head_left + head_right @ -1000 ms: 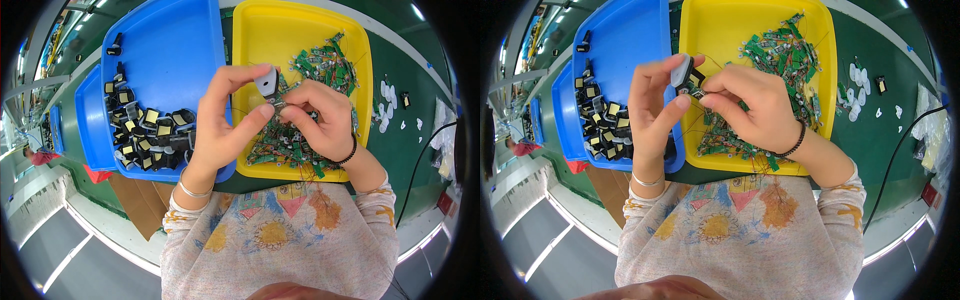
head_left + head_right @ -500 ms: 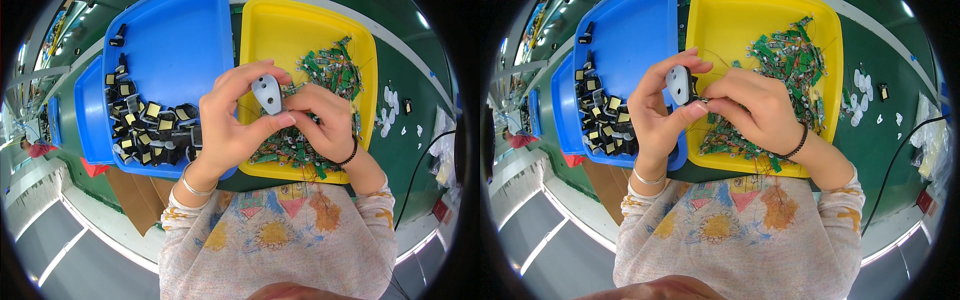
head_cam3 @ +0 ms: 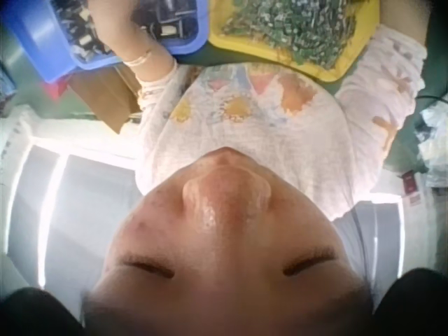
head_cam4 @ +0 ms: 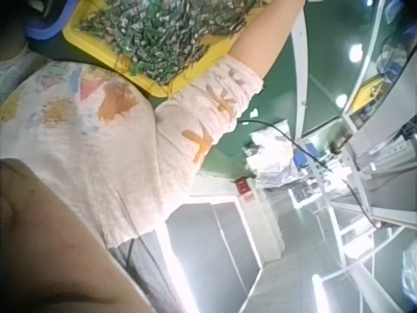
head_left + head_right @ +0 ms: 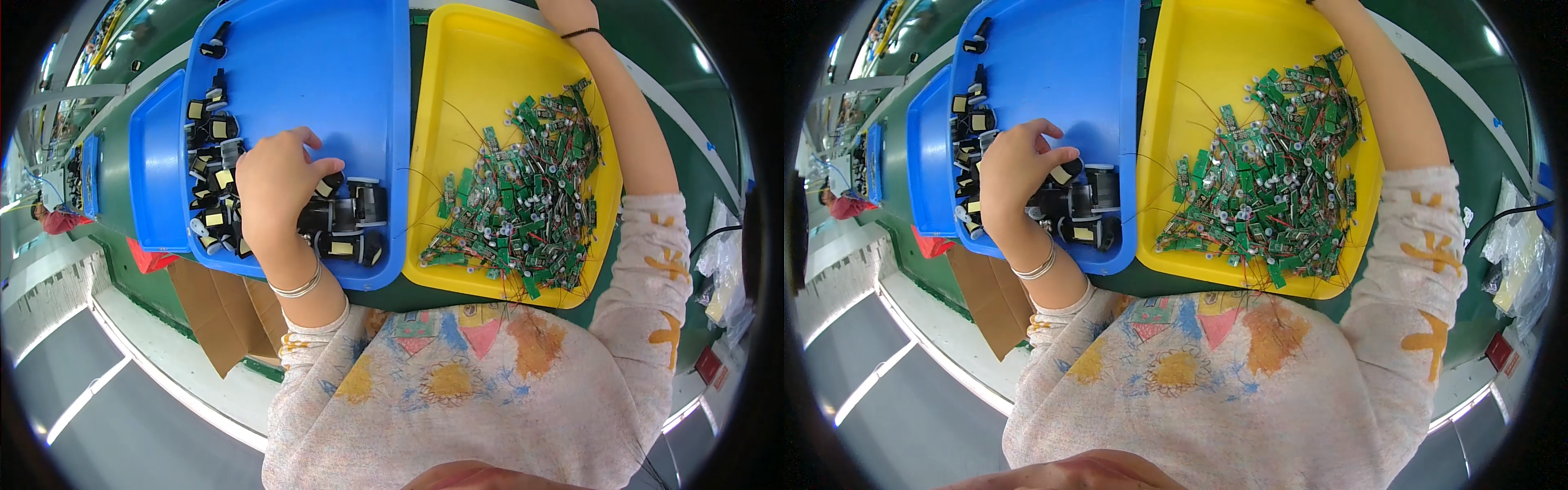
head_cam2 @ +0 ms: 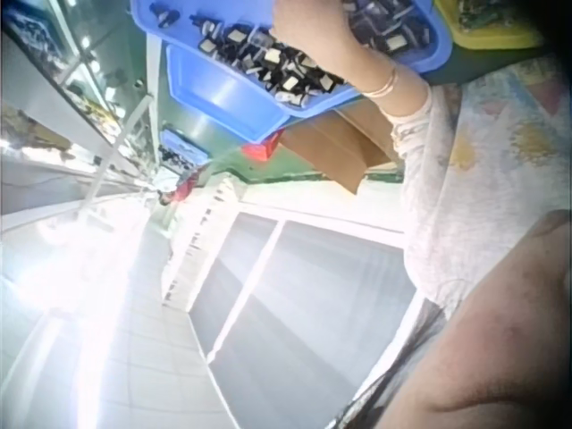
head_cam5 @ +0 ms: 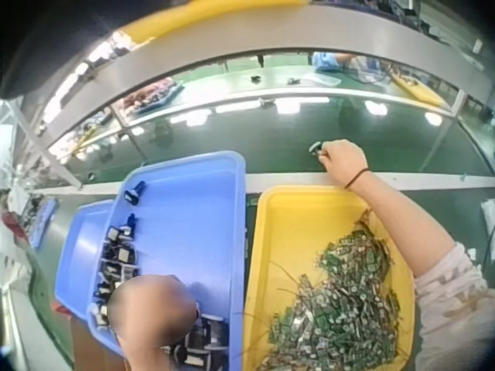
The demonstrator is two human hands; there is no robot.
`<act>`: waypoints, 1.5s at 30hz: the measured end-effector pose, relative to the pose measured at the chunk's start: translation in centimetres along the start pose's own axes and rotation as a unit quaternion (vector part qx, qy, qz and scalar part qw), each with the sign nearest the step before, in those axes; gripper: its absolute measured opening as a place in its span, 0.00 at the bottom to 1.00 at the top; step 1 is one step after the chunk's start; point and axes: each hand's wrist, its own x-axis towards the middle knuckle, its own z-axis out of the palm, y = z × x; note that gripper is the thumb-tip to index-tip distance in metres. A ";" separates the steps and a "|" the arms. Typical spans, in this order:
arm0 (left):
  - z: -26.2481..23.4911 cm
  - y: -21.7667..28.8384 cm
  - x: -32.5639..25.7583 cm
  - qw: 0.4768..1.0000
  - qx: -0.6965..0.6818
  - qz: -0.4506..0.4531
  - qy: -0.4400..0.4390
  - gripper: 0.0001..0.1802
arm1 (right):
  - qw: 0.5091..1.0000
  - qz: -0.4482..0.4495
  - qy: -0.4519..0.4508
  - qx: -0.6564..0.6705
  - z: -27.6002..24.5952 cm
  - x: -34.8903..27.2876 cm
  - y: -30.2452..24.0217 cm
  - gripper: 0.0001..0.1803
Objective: The person repeatedly picks small black plastic housings from a blue bin and green circuit boards from a yellow bin. They insert the circuit boards into the housings by hand, aligning the components, and then place the assembled units back into the blue bin. The process is continuous and repetitive throughout the clip.
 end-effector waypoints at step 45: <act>1.8 7.8 -2.3 0.601 -0.728 0.327 0.036 0.24 | 0.464 0.129 -0.248 0.840 -12.7 -15.0 -12.5 0.15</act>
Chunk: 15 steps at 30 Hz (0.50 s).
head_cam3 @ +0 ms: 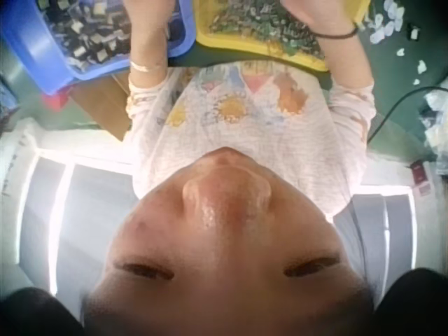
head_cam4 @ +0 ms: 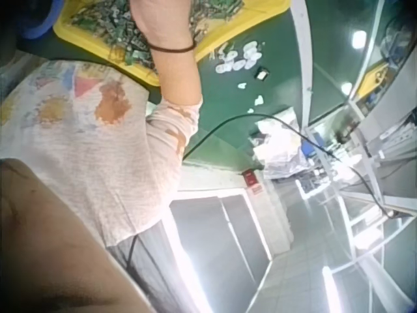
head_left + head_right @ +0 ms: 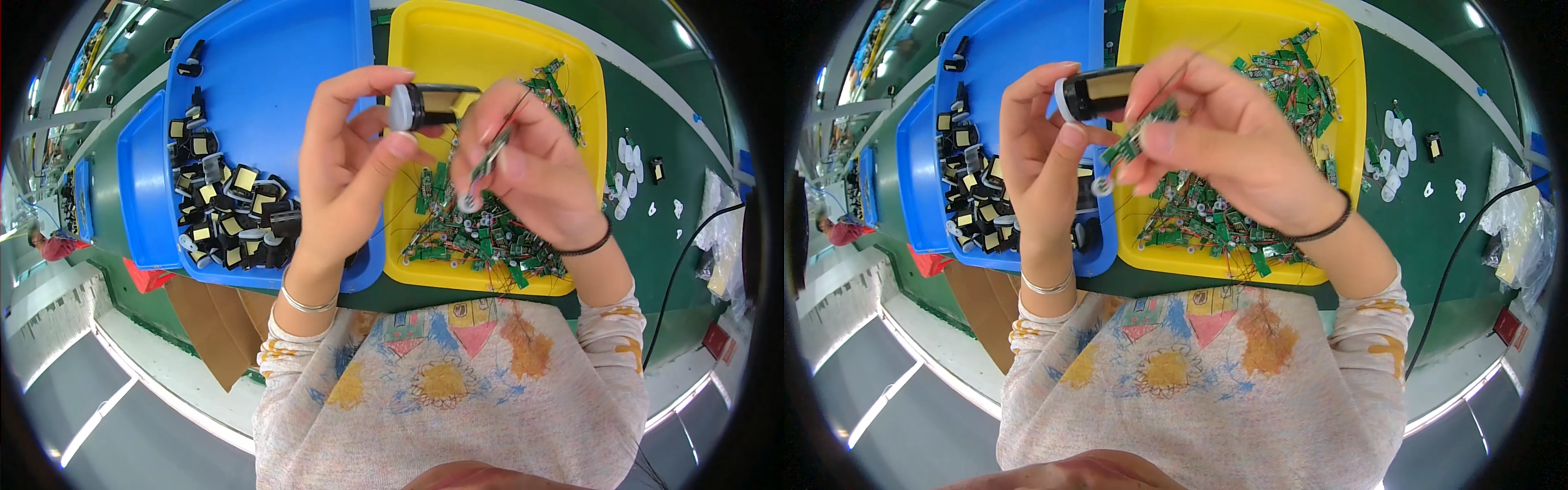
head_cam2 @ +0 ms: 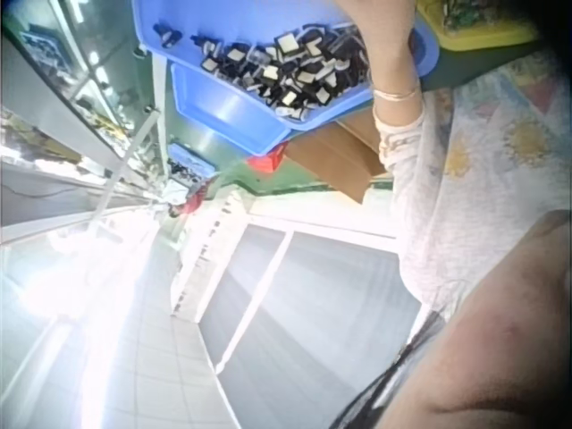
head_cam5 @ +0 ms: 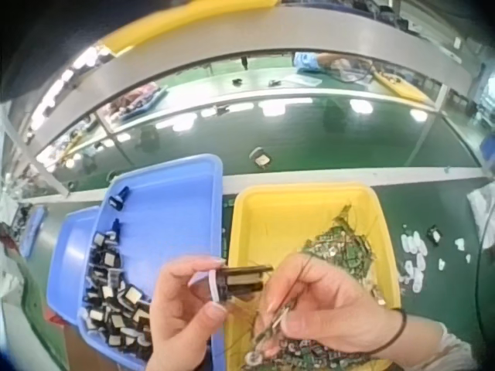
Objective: The person repeatedly picks small black plastic housings from a blue bin and green circuit boards from a yellow bin. They insert the circuit boards into the housings by hand, aligning the components, and then place the assembled units back into the blue bin. The process is continuous and repetitive throughout the clip.
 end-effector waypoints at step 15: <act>0.3 -1.6 -0.6 0.972 0.192 -0.099 -0.096 0.13 | 0.971 -0.125 -0.060 0.196 -2.7 0.2 1.7 0.10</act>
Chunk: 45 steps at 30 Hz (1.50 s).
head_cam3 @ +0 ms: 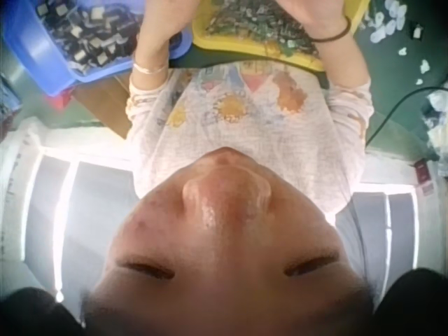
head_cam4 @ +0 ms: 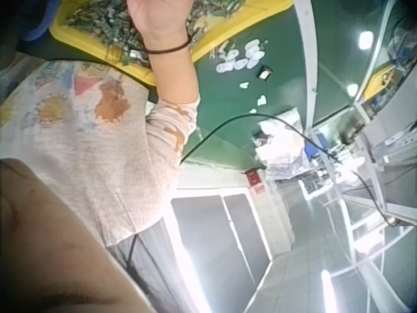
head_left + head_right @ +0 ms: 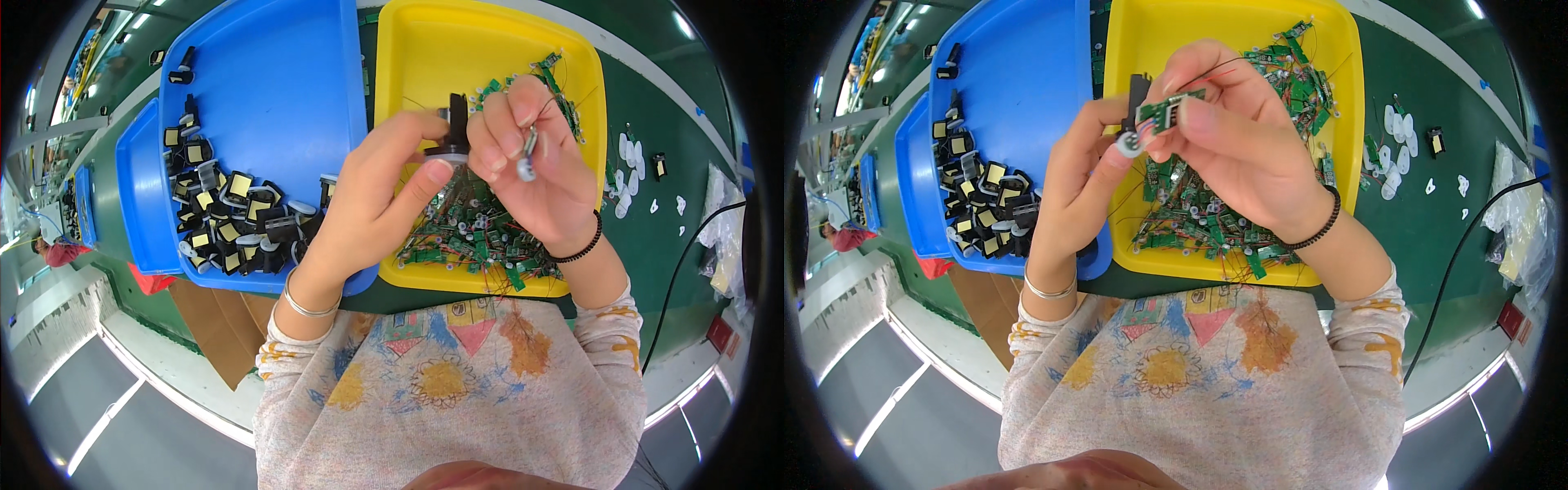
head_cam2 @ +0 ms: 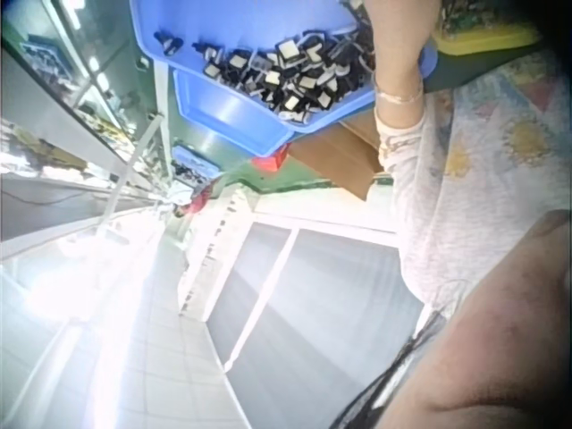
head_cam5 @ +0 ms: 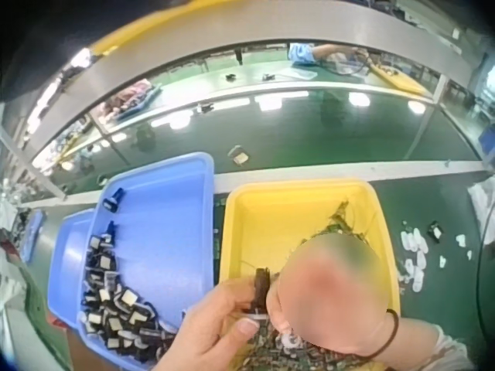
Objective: The person repeatedly picks small black plastic housings from a blue bin and green circuit boards from a yellow bin. They insert the circuit boards into the housings by hand, aligning the components, and then place the assembled units back into the blue bin. The process is continuous and repetitive throughout the clip.
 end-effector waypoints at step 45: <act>0.7 1.2 -0.4 0.977 -0.185 -0.006 0.105 0.13 | 0.634 -0.320 -0.024 -0.704 0.6 -0.4 0.2 0.12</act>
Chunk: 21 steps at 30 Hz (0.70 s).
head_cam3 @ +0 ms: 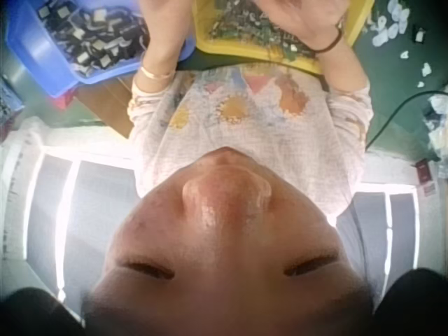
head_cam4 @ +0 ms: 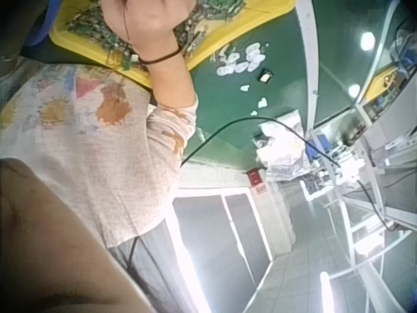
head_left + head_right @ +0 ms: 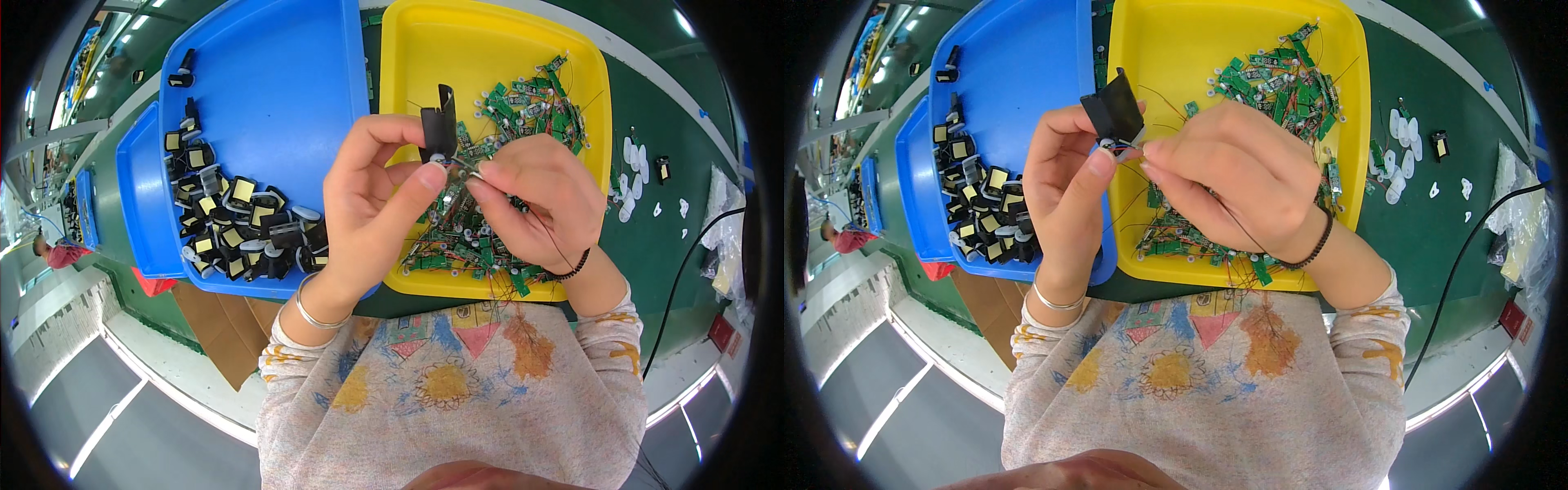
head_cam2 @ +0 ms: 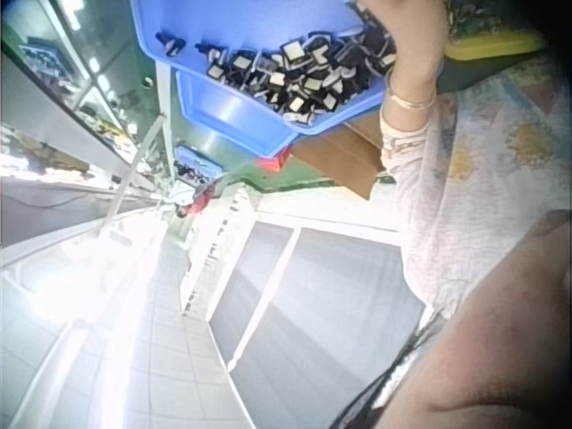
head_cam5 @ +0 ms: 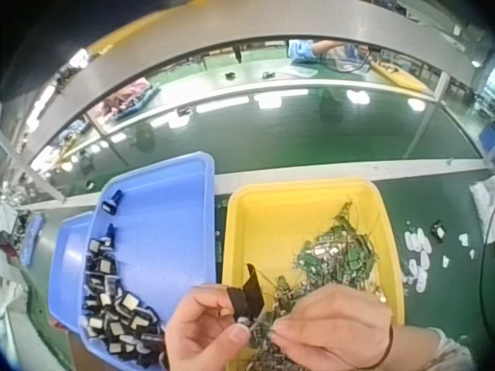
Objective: The person repeatedly picks small black plastic housings from a blue bin and green circuit boards from a yellow bin. They insert the circuit boards into the housings by hand, aligning the components, and then place the assembled units back into the blue bin. The process is continuous and repetitive throughout the clip.
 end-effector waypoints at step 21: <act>-0.2 0.0 0.1 0.998 -0.047 0.019 -0.040 0.11 | 0.989 0.129 -0.007 0.071 0.0 -0.1 -0.3 0.10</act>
